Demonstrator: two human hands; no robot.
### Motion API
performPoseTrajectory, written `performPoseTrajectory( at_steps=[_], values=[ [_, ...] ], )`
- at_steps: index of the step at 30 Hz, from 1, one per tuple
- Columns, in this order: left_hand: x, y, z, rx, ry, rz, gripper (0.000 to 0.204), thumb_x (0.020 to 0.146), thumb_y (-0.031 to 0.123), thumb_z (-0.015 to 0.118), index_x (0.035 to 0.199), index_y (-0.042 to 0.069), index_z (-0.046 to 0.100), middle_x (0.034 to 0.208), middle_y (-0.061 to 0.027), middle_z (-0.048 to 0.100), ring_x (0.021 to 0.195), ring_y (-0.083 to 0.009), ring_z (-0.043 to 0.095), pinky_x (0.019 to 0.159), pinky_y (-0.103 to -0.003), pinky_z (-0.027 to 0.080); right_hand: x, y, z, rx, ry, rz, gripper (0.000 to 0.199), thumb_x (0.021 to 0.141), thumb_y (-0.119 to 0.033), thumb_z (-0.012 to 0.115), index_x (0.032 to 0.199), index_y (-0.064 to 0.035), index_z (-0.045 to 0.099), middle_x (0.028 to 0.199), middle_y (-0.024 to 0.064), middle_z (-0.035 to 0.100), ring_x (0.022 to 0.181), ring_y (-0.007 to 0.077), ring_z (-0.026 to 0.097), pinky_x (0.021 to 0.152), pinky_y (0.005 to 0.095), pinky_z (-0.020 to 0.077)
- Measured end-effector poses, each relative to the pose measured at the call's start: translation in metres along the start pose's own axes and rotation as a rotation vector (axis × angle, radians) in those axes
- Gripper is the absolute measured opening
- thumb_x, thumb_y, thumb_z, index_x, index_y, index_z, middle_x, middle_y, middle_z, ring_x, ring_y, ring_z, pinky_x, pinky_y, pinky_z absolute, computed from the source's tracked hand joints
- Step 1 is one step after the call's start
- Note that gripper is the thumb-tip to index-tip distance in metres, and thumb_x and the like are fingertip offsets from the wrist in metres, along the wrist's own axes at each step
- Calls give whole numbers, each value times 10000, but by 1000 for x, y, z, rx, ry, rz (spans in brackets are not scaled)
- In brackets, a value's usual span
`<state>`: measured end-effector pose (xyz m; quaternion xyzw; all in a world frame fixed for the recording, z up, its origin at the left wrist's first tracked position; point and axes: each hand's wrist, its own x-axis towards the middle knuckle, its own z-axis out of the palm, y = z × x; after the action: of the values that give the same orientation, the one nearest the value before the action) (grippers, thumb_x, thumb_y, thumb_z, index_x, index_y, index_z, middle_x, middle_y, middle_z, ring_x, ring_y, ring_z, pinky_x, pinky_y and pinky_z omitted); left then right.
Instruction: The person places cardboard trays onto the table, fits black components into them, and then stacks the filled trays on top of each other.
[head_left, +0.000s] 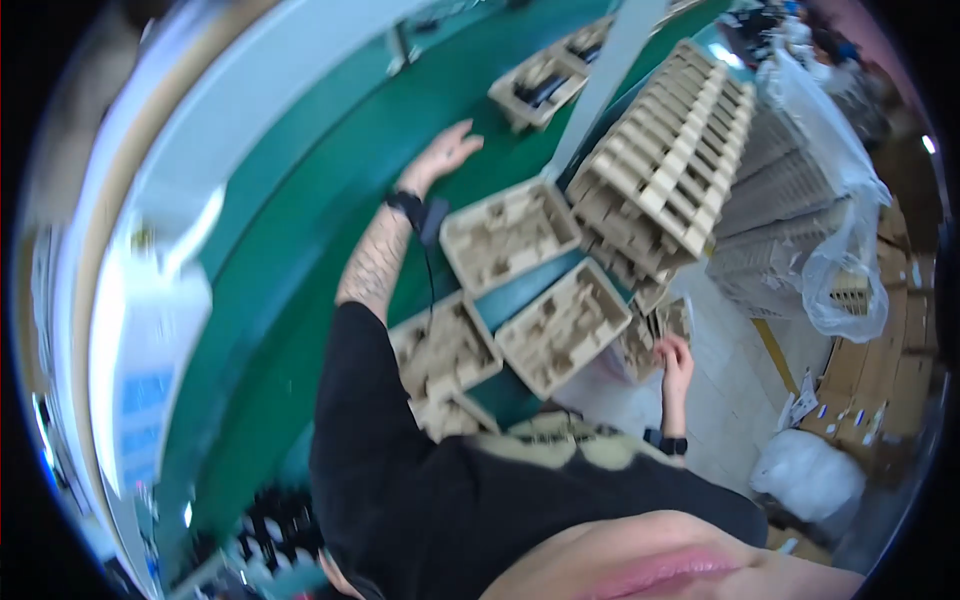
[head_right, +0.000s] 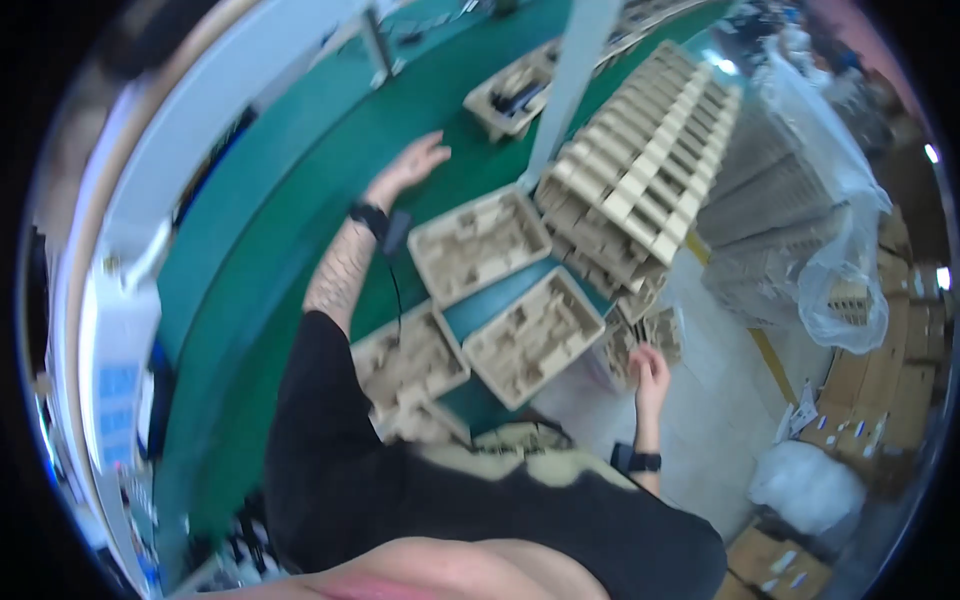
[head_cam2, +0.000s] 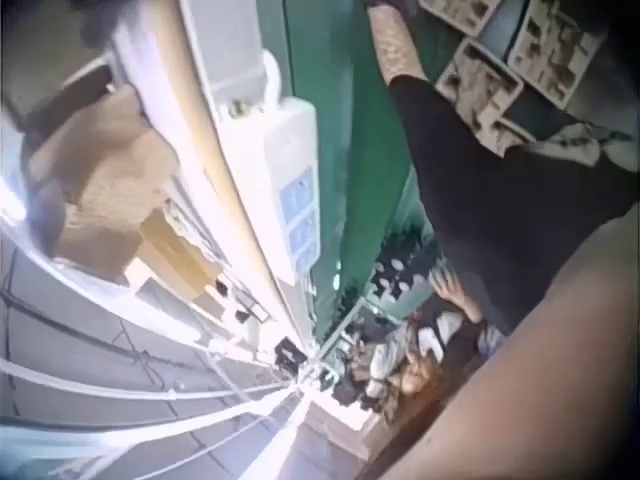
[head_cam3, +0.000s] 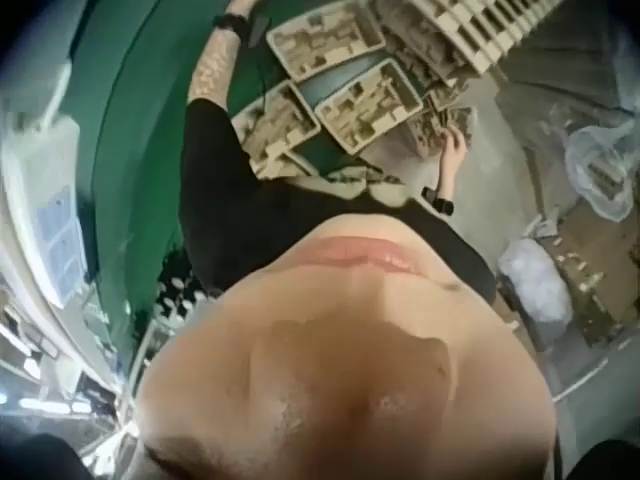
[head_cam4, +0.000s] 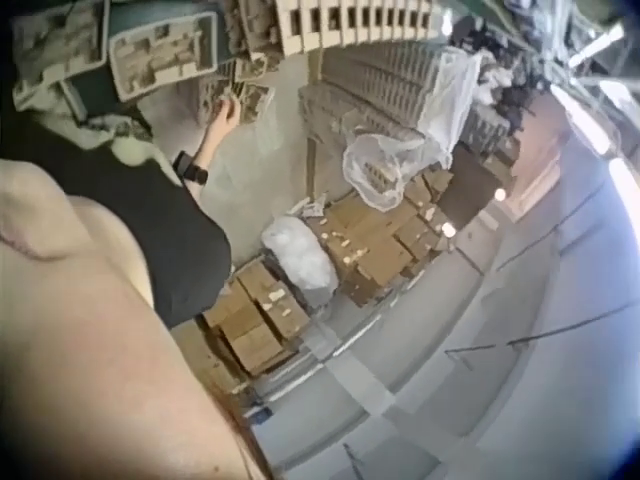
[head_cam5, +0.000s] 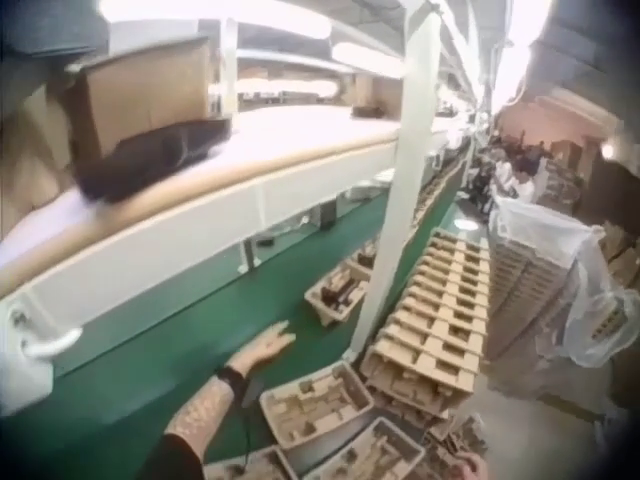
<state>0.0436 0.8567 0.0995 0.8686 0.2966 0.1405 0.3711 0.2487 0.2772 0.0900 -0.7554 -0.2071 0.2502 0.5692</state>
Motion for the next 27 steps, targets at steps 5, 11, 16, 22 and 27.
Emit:
performPoseTrajectory(
  at_steps=[5,11,16,22,27],
  values=[
    [-212,163,-120,142,-7,-78,534,915,407,534,1290,28,498,1258,-178,557,1150,-267,541,966,-341,419,3,-77,51,-632,-251,-495,445,792,-39,581,1235,-52,539,1234,138,548,1155,308,513,1008,388,385],
    [-392,257,-116,-198,-291,-358,493,901,346,572,1301,65,503,1168,-134,609,979,-167,610,903,-313,460,10,-131,148,-972,-703,-842,858,643,-98,723,1413,-210,362,1463,133,292,1387,347,202,1117,543,162],
    [-504,172,80,484,20,-209,571,829,310,650,1325,91,471,1241,-160,548,1208,-284,470,1025,-378,382,-36,-83,196,-1073,-837,-1033,698,666,-226,759,1307,-187,487,1372,118,413,1344,338,282,1090,616,127],
    [-518,164,139,145,385,-450,421,818,251,651,1217,133,582,1113,-113,595,1079,-302,522,1017,-442,370,-19,-61,190,-1003,-765,-1026,412,717,-317,729,1079,-157,613,1082,48,566,1147,281,459,1058,643,140],
    [-551,151,97,340,466,-419,259,833,169,626,1087,133,657,1031,-73,620,1018,-287,533,990,-443,380,-21,-67,205,-966,-741,-981,376,741,-322,713,1068,-163,618,1027,48,574,1098,275,482,1039,649,163]
  ],
)
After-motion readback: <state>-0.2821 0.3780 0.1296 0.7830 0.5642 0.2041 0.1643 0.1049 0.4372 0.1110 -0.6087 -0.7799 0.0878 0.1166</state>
